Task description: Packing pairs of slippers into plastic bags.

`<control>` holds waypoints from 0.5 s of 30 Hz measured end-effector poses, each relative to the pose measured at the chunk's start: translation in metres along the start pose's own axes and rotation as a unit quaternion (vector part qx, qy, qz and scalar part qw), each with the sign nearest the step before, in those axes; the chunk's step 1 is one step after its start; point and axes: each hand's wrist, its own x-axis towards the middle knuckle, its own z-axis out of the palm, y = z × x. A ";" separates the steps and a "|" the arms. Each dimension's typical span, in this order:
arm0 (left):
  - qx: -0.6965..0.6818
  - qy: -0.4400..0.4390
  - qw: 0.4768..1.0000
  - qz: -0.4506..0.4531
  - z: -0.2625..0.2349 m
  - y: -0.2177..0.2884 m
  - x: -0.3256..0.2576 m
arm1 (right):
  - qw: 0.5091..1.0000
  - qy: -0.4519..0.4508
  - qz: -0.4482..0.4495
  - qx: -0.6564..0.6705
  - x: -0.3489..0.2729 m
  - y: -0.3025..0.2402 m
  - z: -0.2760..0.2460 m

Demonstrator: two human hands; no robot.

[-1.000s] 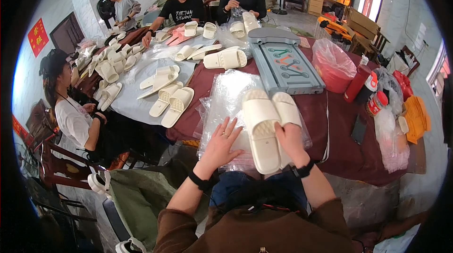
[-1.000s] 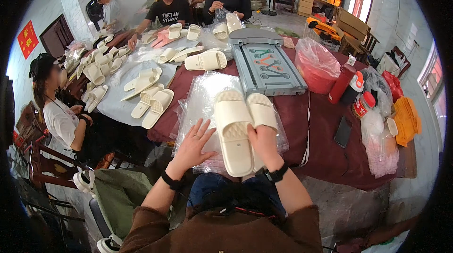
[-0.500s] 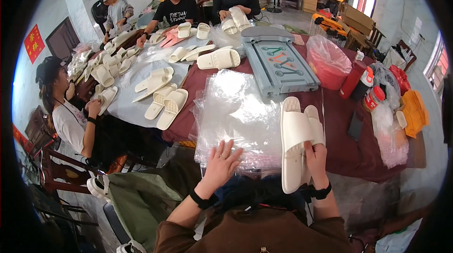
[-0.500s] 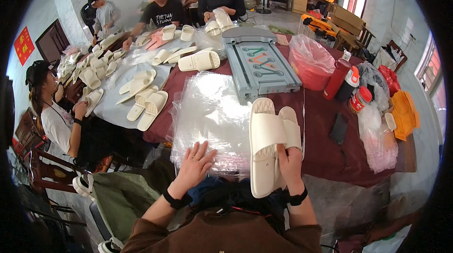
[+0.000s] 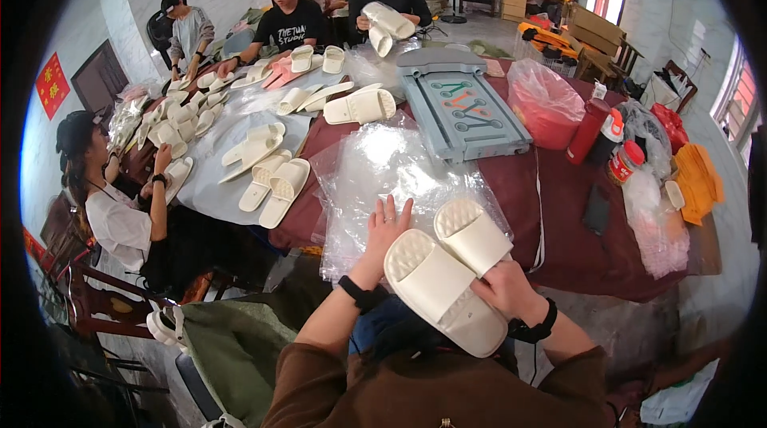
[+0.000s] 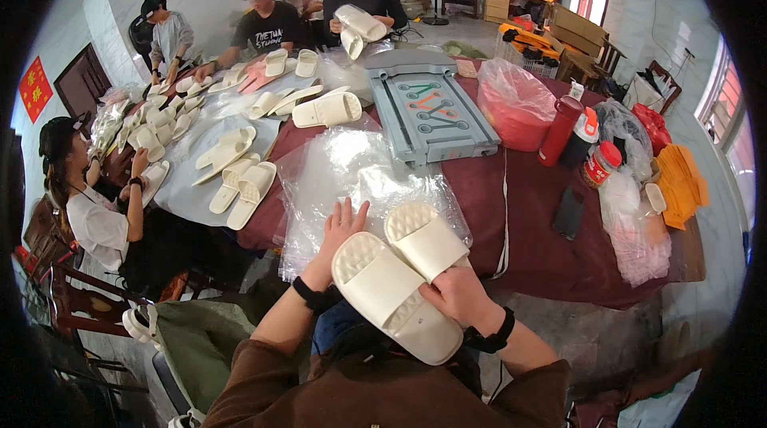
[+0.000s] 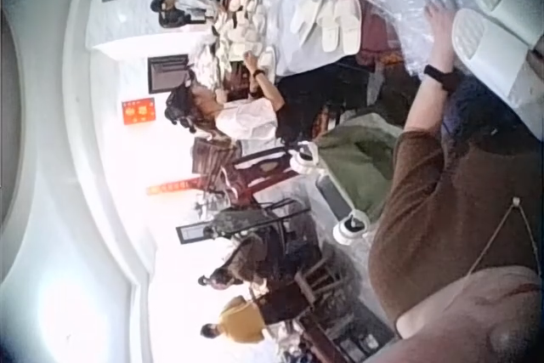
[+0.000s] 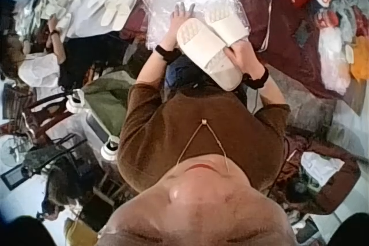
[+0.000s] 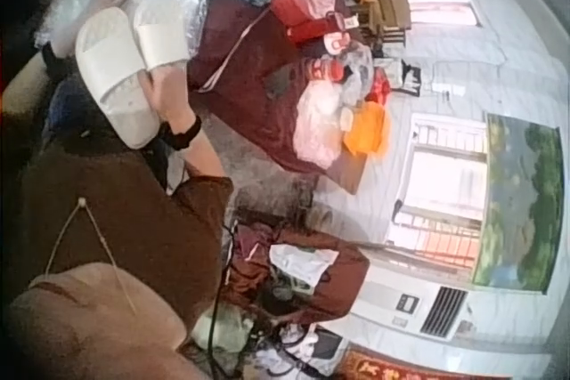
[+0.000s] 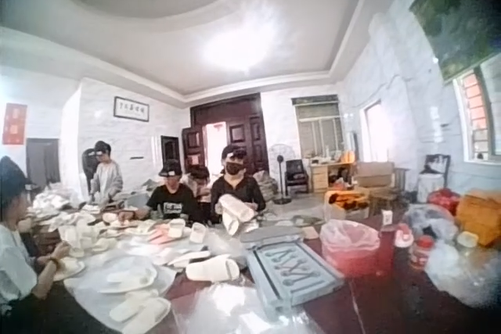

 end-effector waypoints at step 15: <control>-0.143 -0.068 0.987 0.035 -0.068 0.005 -0.008 | 0.999 -0.044 -0.001 -0.011 -0.023 0.015 0.004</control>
